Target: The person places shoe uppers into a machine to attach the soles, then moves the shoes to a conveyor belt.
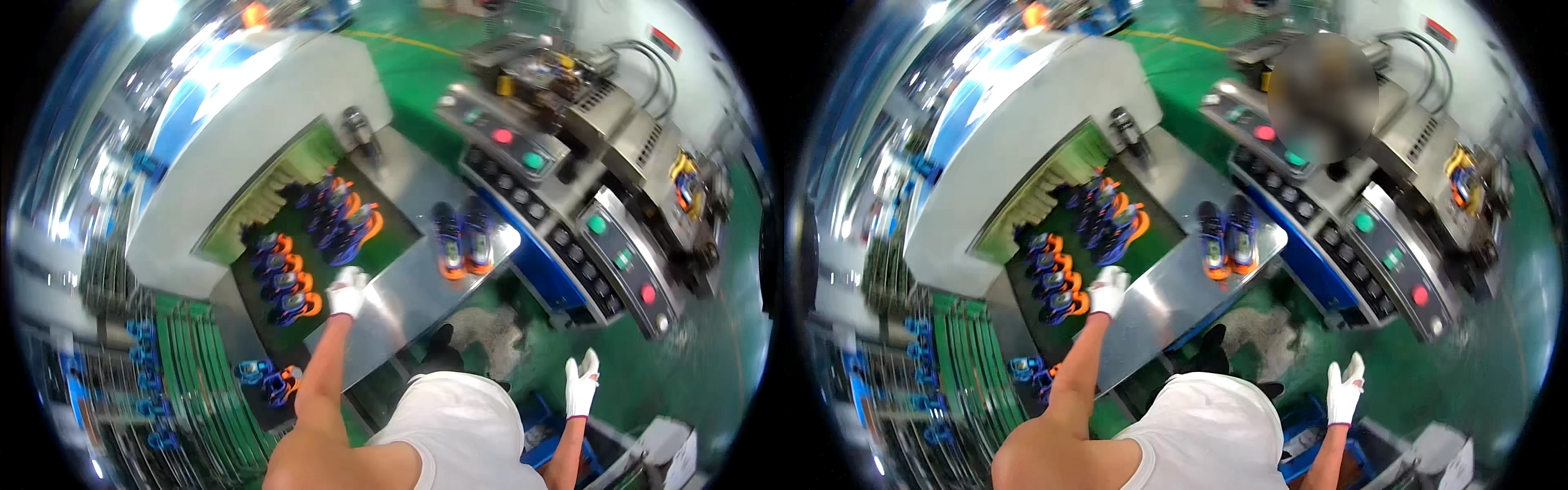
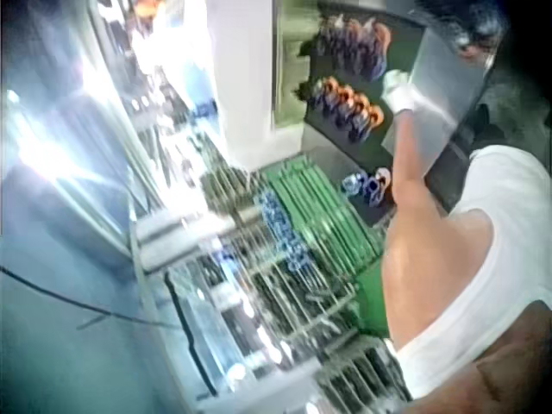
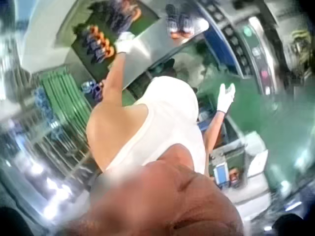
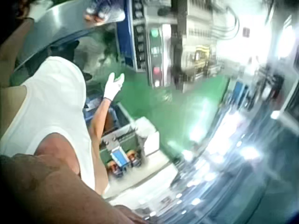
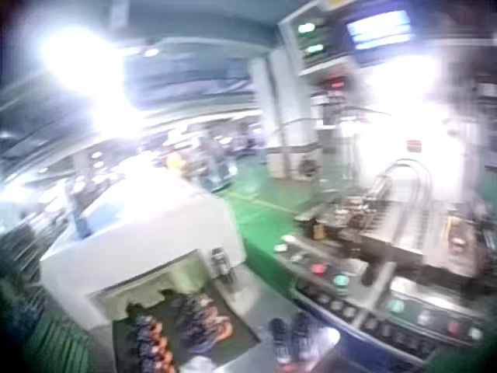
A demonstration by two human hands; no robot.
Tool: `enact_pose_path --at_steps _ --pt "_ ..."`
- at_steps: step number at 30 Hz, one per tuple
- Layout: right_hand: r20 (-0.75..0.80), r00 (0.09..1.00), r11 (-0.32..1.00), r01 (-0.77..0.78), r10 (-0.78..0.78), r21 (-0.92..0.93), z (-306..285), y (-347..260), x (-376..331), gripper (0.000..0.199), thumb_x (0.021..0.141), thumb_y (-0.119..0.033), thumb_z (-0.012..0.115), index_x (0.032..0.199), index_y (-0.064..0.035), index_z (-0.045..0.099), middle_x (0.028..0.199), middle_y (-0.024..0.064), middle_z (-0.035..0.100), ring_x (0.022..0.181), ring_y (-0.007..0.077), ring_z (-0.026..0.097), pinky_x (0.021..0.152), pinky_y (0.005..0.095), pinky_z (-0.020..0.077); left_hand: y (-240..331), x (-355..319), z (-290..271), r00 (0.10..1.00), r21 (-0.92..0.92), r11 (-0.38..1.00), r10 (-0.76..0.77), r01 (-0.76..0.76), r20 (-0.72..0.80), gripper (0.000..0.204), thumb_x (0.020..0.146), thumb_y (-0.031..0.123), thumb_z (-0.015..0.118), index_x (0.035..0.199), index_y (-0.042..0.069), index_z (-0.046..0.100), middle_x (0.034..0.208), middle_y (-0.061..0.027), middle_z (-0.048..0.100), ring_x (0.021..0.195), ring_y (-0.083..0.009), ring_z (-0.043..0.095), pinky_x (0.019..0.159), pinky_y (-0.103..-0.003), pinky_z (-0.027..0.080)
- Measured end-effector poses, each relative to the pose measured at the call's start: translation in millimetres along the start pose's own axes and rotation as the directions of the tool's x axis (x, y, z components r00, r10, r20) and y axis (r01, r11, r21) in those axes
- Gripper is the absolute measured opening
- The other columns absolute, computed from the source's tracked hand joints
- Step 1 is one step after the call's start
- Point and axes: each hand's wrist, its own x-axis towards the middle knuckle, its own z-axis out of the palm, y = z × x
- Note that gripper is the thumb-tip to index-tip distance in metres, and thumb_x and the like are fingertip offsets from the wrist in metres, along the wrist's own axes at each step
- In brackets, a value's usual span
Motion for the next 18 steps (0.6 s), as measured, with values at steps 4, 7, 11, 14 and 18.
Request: enact_pose_path --at_steps 4,7,11,14,18 --pt "0.229 0.969 0.978 -0.043 0.091 -0.205 60 3 16 0.067 0.095 -0.010 0.071 0.152 0.0017 0.039 0.155 0.0279 0.043 0.144 0.0347 0.045 0.118 0.0419 0.0376 -137 -35 -97 0.789 0.079 0.834 -0.482 0.547 -0.381 0.066 0.087 0.041 0.076 0.137 0.003 0.056 0.133 -0.0233 0.062 0.121 -0.0402 0.062 0.101 -0.050 0.049" --pt "0.297 0.929 0.922 -0.098 0.220 -0.376 95 -7 9 0.065 0.091 -0.012 0.073 0.145 0.0094 0.044 0.146 0.0309 0.051 0.140 0.0374 0.049 0.117 0.0426 0.0386 -179 -52 -108 0.729 0.087 0.741 -0.622 0.666 -0.285 0.094 0.084 0.047 0.079 0.155 0.003 0.035 0.150 -0.0273 0.044 0.137 -0.0442 0.047 0.112 -0.052 0.041" --pt "0.337 0.859 0.803 -0.132 0.385 -0.582 120 -32 12 0.068 0.086 -0.016 0.077 0.142 0.0097 0.048 0.144 0.0310 0.054 0.136 0.0356 0.054 0.115 0.0423 0.0422 -249 -27 -63 0.853 0.098 0.871 -0.440 0.482 -0.282 0.057 0.091 0.044 0.070 0.136 0.011 0.058 0.135 -0.0236 0.059 0.119 -0.0444 0.062 0.099 -0.053 0.050" --pt "0.426 0.819 0.768 -0.028 0.385 -0.640 150 -89 29 0.067 0.085 -0.019 0.079 0.140 0.0084 0.052 0.141 0.0292 0.057 0.133 0.0351 0.057 0.112 0.0415 0.0451 -269 28 -68 0.826 0.277 0.787 -0.468 0.552 -0.315 0.034 0.101 0.039 0.058 0.098 0.007 0.069 0.104 -0.0187 0.070 0.090 -0.0437 0.068 0.078 -0.051 0.053" --pt "0.577 0.779 0.914 0.011 0.246 -0.405 236 -219 41 0.063 0.089 -0.017 0.076 0.142 0.0064 0.052 0.140 0.0224 0.062 0.131 0.0295 0.060 0.111 0.0387 0.0462 -222 40 -99 0.892 -0.051 0.930 -0.363 0.363 -0.270 0.024 0.099 0.027 0.063 0.098 0.003 0.070 0.103 -0.0155 0.070 0.094 -0.0357 0.068 0.086 -0.044 0.053"
